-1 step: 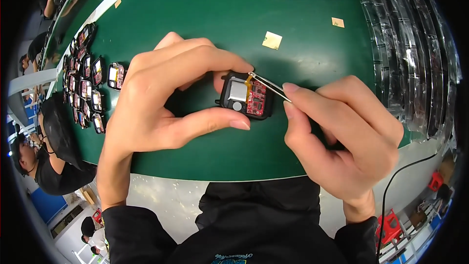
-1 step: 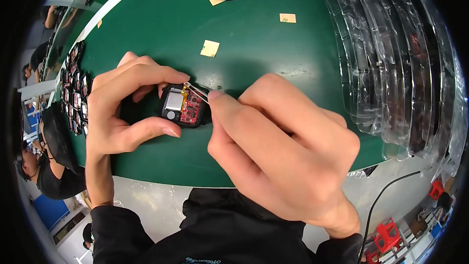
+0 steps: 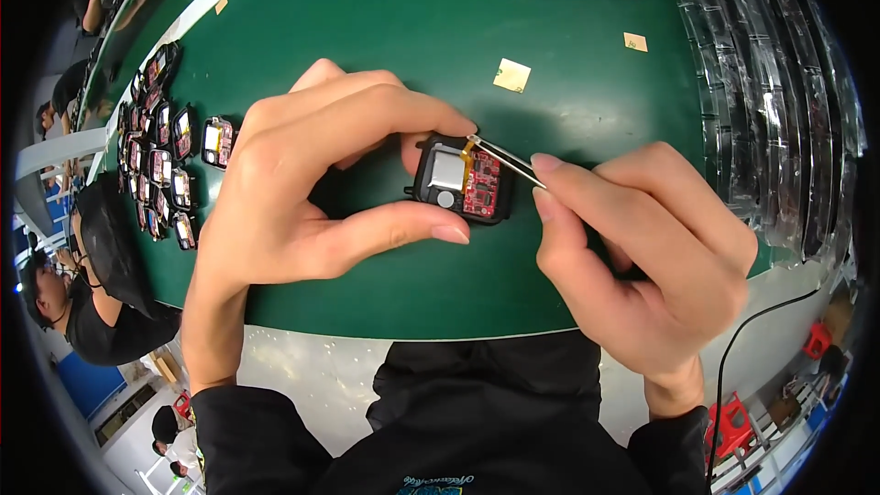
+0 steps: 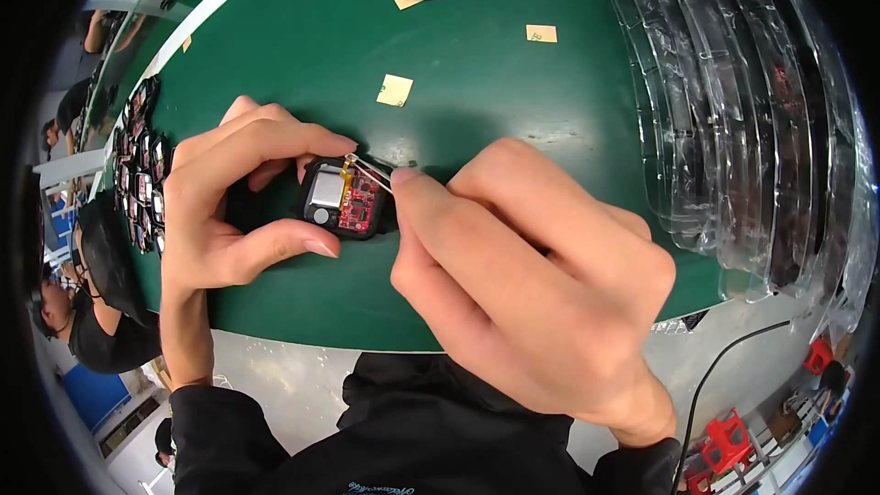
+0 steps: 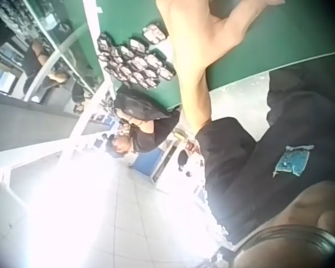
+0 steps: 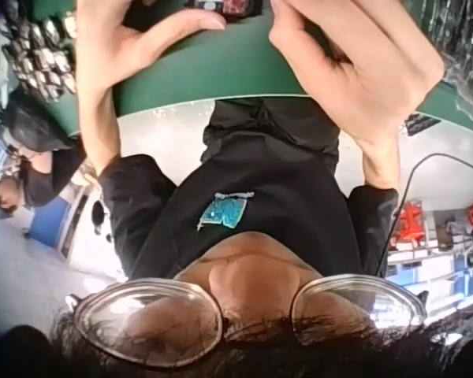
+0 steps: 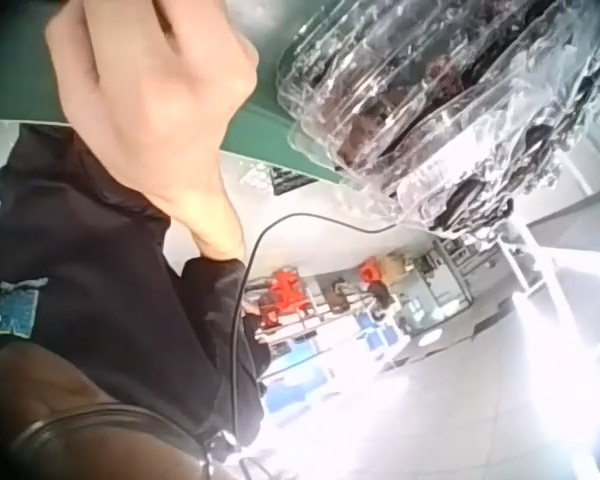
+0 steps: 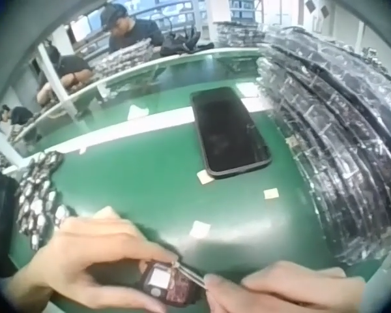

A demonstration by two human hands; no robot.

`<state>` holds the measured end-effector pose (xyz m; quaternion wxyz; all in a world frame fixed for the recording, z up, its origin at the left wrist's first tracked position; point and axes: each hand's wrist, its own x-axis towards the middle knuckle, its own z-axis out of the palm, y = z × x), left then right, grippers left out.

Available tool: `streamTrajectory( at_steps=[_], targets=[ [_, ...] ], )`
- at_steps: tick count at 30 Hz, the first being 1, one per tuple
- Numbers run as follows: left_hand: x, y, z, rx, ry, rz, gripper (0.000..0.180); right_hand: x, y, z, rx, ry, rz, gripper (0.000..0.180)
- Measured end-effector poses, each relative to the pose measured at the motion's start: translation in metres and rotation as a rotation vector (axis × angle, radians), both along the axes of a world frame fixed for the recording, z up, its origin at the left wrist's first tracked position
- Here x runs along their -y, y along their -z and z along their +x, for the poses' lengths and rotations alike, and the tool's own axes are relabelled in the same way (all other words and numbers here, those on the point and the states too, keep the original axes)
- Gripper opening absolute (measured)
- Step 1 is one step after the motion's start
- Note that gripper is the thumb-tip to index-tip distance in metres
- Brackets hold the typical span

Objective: The recorder uses tweezers to carefully adjust internal components and cables inside small electronic devices on an assembly line.

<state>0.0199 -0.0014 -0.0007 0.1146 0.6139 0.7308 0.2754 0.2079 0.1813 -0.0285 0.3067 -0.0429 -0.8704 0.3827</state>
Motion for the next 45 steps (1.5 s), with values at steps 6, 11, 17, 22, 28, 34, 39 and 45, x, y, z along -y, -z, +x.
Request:
streamTrajectory(
  at_steps=[6,11,17,22,28,34,39,45],
  targets=[
    [0.002,0.004,-0.011,0.102,0.072,0.021,0.073,-0.004,-0.009,0.003,0.083,-0.043,-0.095,0.024],
    [0.004,0.004,-0.014,0.145,0.114,0.012,0.073,-0.007,-0.013,0.003,0.155,-0.089,-0.171,0.019],
    [0.003,0.004,-0.016,0.133,0.146,0.006,0.073,-0.008,-0.013,0.004,0.185,-0.093,-0.187,0.018],
    [0.003,0.005,-0.015,0.138,0.152,0.007,0.074,-0.007,-0.011,0.004,0.175,-0.088,-0.199,0.018],
    [0.003,0.004,-0.015,0.136,0.155,-0.013,0.075,-0.008,-0.008,0.003,0.142,-0.112,-0.154,0.019],
    [0.003,0.004,-0.014,0.151,0.149,-0.024,0.075,-0.007,-0.005,0.003,0.117,-0.127,-0.112,0.019],
    [0.0,0.002,-0.013,0.153,0.155,-0.026,0.074,-0.007,-0.007,0.002,0.13,-0.125,-0.111,0.02],
    [0.0,0.002,-0.015,0.136,0.19,-0.028,0.068,-0.011,-0.001,0.001,0.075,-0.179,-0.081,0.022]
  ],
)
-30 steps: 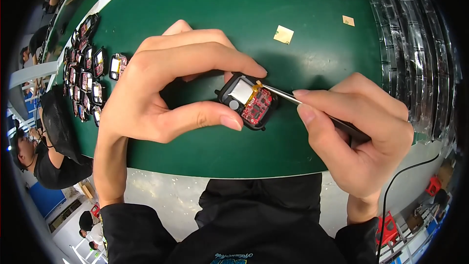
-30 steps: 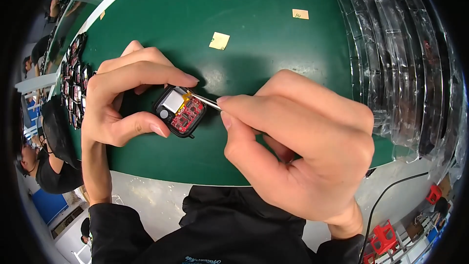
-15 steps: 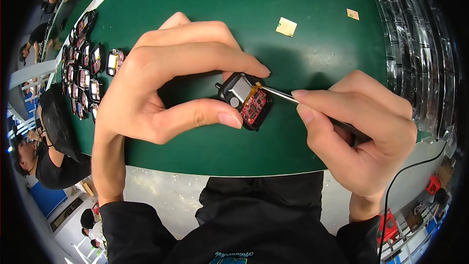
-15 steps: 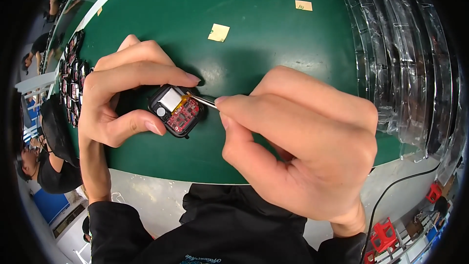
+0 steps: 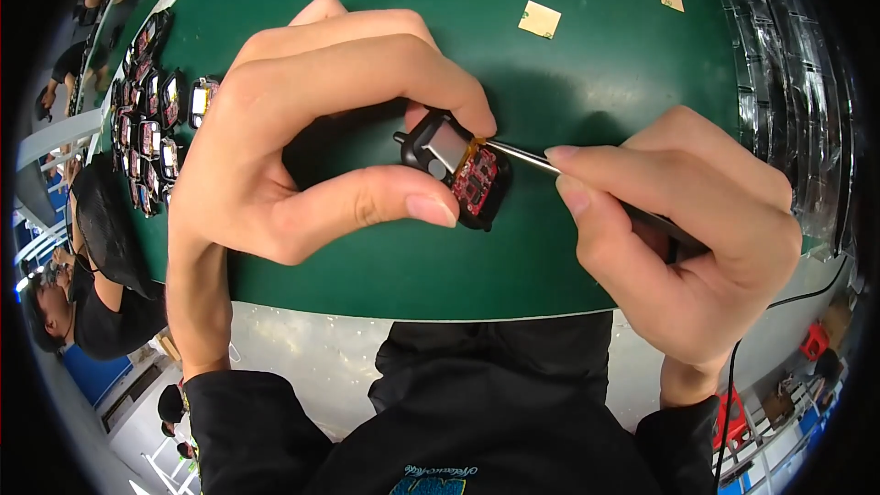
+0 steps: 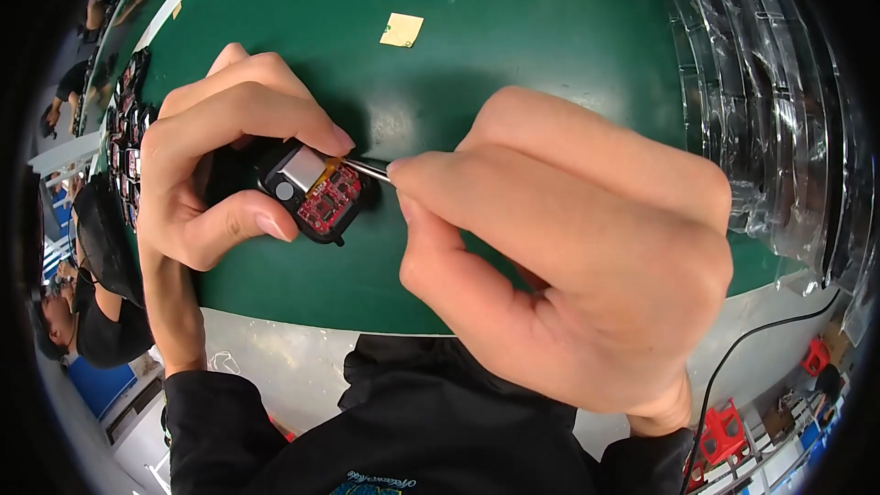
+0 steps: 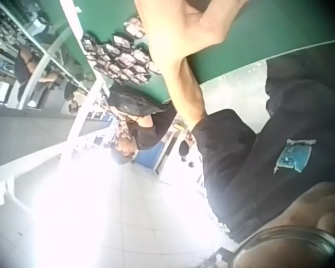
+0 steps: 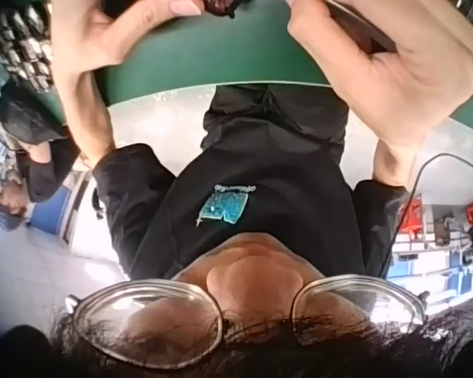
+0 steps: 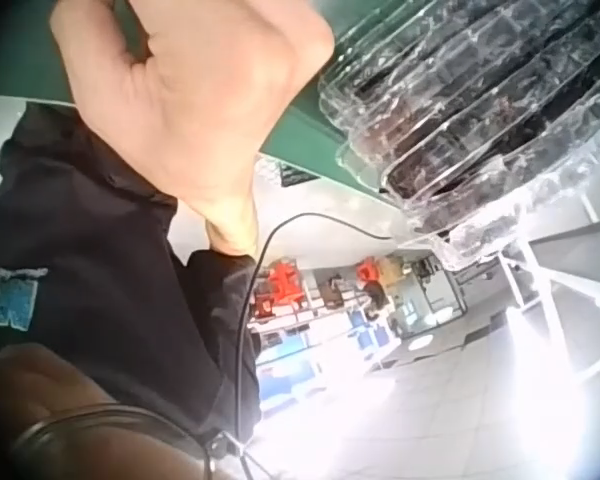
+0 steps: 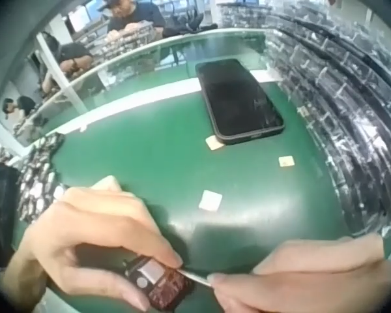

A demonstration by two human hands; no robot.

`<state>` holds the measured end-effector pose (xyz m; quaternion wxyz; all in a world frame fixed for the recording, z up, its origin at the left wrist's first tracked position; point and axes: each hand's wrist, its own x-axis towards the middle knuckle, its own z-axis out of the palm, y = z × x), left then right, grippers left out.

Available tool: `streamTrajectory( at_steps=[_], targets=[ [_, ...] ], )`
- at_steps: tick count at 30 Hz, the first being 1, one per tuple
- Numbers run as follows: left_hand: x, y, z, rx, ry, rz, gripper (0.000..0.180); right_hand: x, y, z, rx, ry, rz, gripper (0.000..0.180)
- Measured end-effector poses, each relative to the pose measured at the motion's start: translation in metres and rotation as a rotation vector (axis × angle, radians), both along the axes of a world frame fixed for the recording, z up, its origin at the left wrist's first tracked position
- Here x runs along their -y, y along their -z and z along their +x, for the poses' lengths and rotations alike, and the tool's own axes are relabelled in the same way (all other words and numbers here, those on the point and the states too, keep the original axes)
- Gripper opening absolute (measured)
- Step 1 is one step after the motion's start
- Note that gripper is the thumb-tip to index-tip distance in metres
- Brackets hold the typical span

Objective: The recorder uses tweezers to carefully adjust internal components and cables inside small electronic devices on an assembly line.

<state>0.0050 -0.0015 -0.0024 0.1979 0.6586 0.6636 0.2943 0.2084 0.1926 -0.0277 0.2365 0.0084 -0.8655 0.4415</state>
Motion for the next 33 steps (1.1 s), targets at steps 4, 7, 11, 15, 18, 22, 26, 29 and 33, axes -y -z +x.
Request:
streamTrajectory(
  at_steps=[4,7,11,15,18,22,26,29,33],
  targets=[
    [0.0006,-0.0016,0.0002,-0.027,-0.001,-0.029,0.067,0.0017,-0.0034,0.0013,0.037,0.018,-0.008,0.023],
    [0.0009,0.0001,-0.0001,-0.009,0.003,-0.008,0.068,0.0008,-0.0051,0.0013,0.051,0.011,0.008,0.024],
    [0.0016,-0.0001,-0.0015,-0.024,-0.004,-0.015,0.069,0.0002,-0.002,0.0016,0.018,0.001,0.021,0.024],
    [-0.0005,-0.0022,-0.0019,-0.032,-0.004,-0.034,0.071,-0.0007,-0.0018,0.0,0.008,-0.009,0.037,0.023],
    [0.0005,-0.0003,-0.002,-0.03,0.009,-0.032,0.07,-0.0004,-0.0004,0.0007,0.004,-0.004,0.032,0.023],
    [0.0015,-0.0044,0.0,-0.033,0.002,-0.043,0.068,0.0017,-0.0046,0.0024,0.031,0.005,0.023,0.024],
    [0.001,-0.002,0.0003,-0.031,0.001,-0.059,0.068,0.0026,-0.0016,0.0034,0.037,0.032,0.007,0.024],
    [0.0013,-0.0009,0.0009,-0.02,-0.002,-0.017,0.068,0.0016,-0.0029,0.0049,0.032,0.024,0.011,0.025],
    [0.0021,-0.0018,0.0005,-0.027,-0.024,-0.037,0.07,-0.0009,0.0004,0.0029,0.006,-0.01,0.018,0.026]
  ],
)
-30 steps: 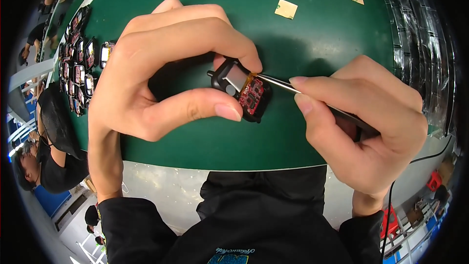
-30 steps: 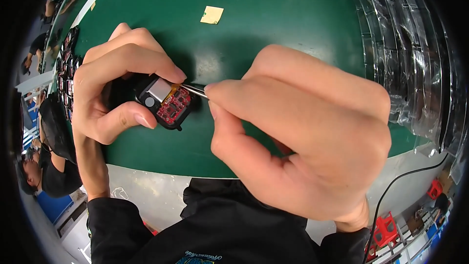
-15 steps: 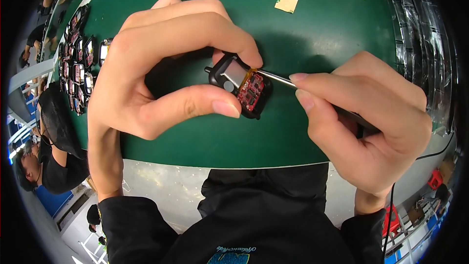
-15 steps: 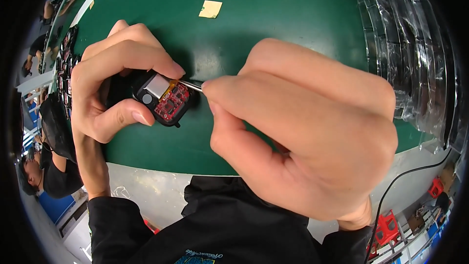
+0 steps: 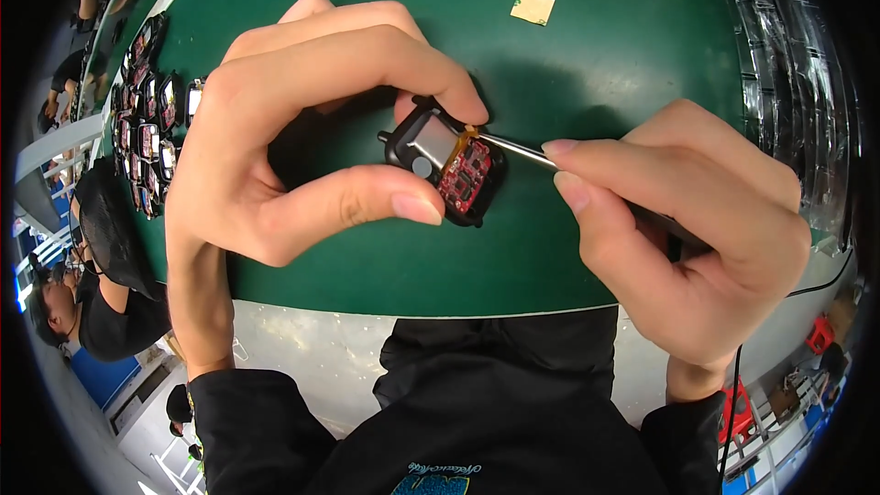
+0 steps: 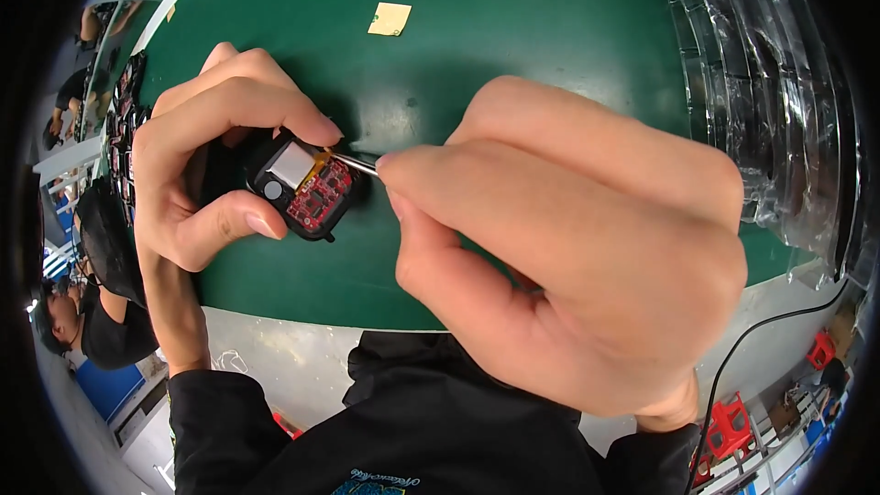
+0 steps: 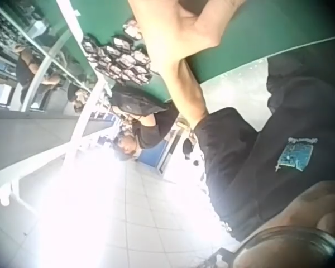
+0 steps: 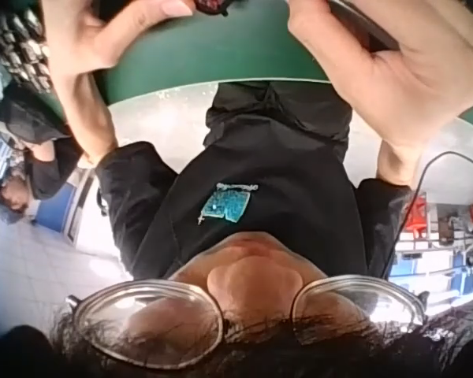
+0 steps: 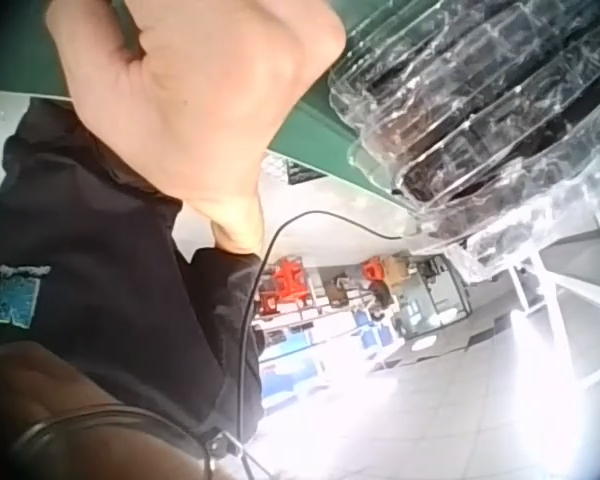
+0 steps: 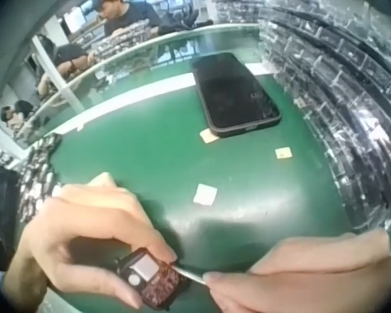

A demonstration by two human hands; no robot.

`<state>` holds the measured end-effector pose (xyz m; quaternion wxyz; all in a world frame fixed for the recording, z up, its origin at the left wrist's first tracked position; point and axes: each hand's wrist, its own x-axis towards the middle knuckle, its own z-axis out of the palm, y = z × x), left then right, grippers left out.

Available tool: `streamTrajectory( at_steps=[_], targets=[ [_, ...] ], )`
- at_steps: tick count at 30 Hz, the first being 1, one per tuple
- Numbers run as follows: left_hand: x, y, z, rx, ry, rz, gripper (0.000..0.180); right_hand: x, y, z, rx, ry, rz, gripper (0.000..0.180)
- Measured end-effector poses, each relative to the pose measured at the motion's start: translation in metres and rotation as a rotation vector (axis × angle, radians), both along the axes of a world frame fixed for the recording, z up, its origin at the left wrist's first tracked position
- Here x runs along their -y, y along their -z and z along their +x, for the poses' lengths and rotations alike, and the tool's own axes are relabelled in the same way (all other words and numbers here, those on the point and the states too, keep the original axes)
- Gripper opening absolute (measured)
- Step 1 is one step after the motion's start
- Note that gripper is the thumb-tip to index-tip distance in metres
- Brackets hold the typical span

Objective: The recorder uses tweezers to carefully adjust internal components and cables inside small electronic devices on an assembly line.

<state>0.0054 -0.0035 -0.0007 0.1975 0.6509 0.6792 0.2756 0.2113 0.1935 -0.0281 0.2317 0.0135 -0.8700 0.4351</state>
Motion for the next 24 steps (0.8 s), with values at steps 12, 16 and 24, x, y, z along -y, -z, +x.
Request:
streamTrajectory(
  at_steps=[12,16,24],
  targets=[
    [0.0,0.0,0.0,-0.011,0.033,0.019,0.067,0.004,-0.002,0.001,0.019,0.021,0.015,0.027],
    [-0.001,0.001,0.0,-0.005,0.033,0.036,0.067,0.003,-0.008,0.002,0.041,0.015,0.027,0.027],
    [0.002,0.001,0.0,-0.03,-0.003,0.011,0.071,0.002,-0.006,0.0,0.053,-0.013,0.02,0.028]
  ],
)
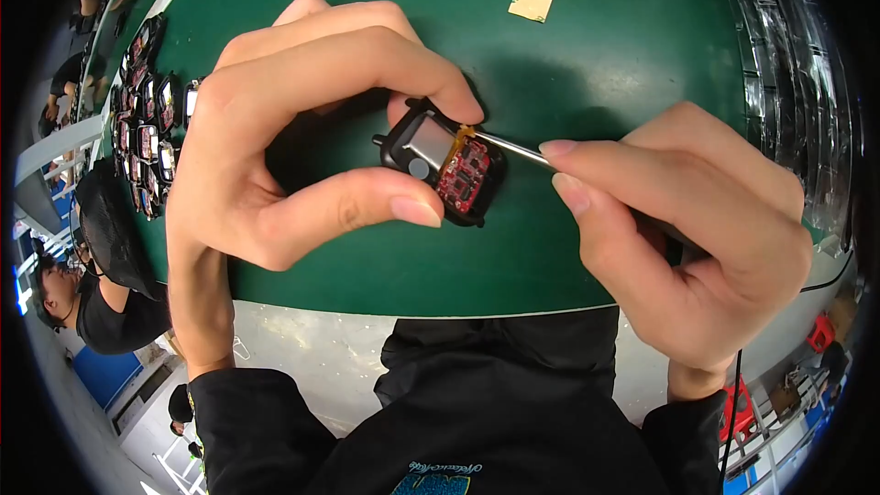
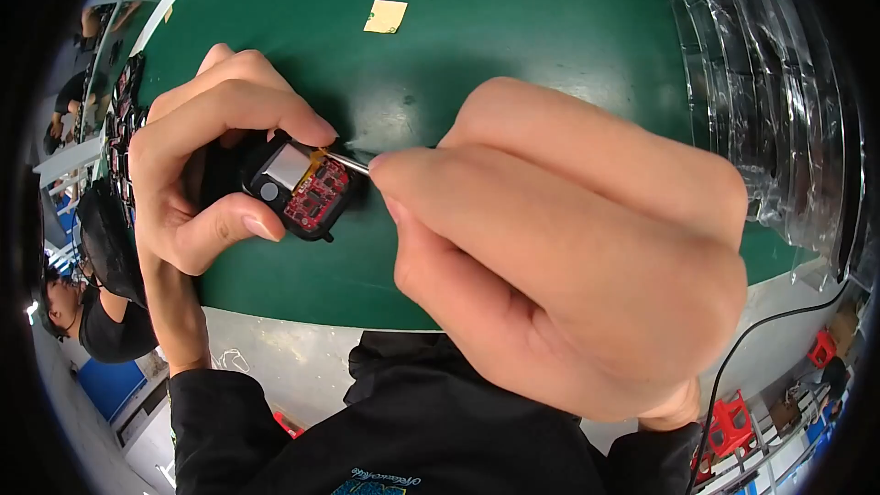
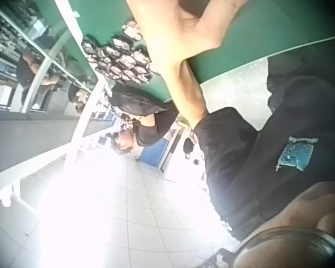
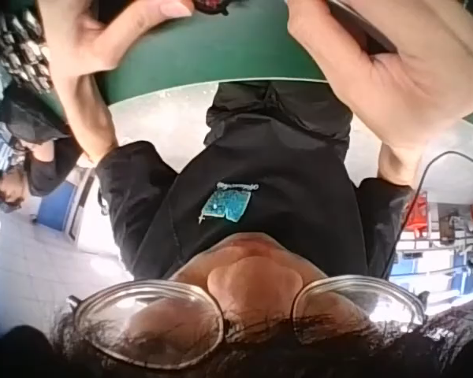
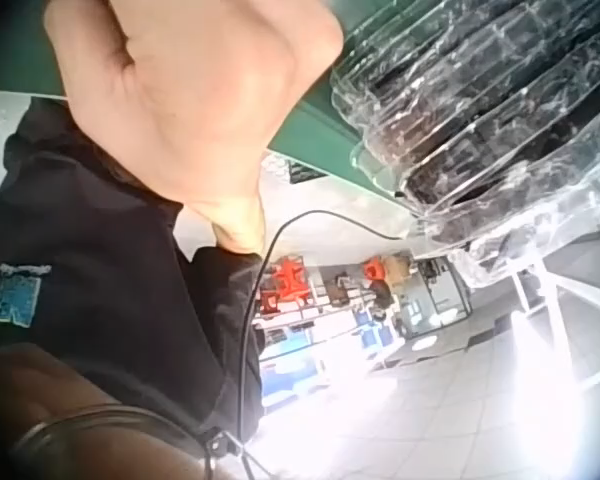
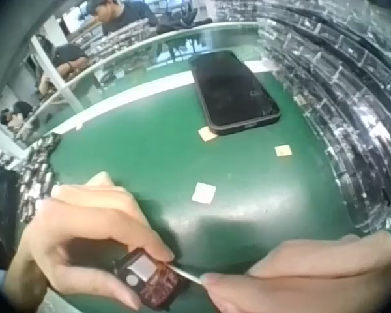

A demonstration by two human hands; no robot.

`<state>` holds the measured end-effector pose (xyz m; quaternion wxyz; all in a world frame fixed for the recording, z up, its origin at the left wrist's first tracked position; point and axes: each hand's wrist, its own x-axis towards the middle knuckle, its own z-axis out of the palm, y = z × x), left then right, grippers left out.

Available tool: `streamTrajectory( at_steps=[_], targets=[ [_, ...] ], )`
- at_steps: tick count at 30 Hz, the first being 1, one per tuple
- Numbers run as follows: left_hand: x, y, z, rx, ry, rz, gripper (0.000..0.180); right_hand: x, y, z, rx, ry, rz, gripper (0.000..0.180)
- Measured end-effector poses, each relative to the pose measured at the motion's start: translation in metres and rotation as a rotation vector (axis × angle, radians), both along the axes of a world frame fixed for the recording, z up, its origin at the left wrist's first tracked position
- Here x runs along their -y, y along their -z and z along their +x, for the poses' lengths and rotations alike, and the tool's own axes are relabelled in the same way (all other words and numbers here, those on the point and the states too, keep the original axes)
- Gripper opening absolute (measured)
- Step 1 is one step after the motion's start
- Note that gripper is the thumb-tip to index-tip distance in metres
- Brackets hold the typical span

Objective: The recorder uses tweezers to carefully adjust internal components and cables inside small electronic devices on an assembly line.

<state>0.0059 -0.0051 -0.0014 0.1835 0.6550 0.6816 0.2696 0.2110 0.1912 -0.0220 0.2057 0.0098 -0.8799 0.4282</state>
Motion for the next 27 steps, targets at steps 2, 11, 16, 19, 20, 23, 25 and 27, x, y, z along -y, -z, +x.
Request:
streamTrajectory(
  at_steps=[2,11,16,19,20,23,25,27],
  targets=[
    [-0.001,0.0,-0.002,0.001,0.004,0.004,0.071,-0.001,-0.014,0.0,0.101,0.008,0.061,0.027],
    [-0.001,0.0,-0.001,0.002,0.009,-0.002,0.073,-0.002,-0.002,0.0,-0.011,-0.004,0.034,0.024],
    [-0.001,0.0,-0.003,0.01,0.015,-0.002,0.074,0.0,-0.004,0.002,0.015,0.033,-0.005,0.024],
    [0.0,0.002,-0.004,0.012,0.017,0.01,0.074,0.002,-0.003,0.001,0.025,0.042,-0.01,0.024],
    [0.0,0.002,-0.004,0.012,0.017,0.009,0.074,0.001,-0.003,0.0,0.014,0.035,0.0,0.024],
    [-0.002,0.002,-0.004,0.008,0.03,0.01,0.074,0.001,-0.004,0.0,0.017,0.032,0.015,0.024],
    [-0.001,0.001,-0.004,0.003,0.018,0.007,0.074,0.001,-0.003,0.0,0.024,0.031,0.017,0.024],
    [0.0,0.001,-0.003,0.002,0.017,0.008,0.074,0.001,-0.001,-0.001,-0.003,0.023,0.003,0.024]
  ],
)
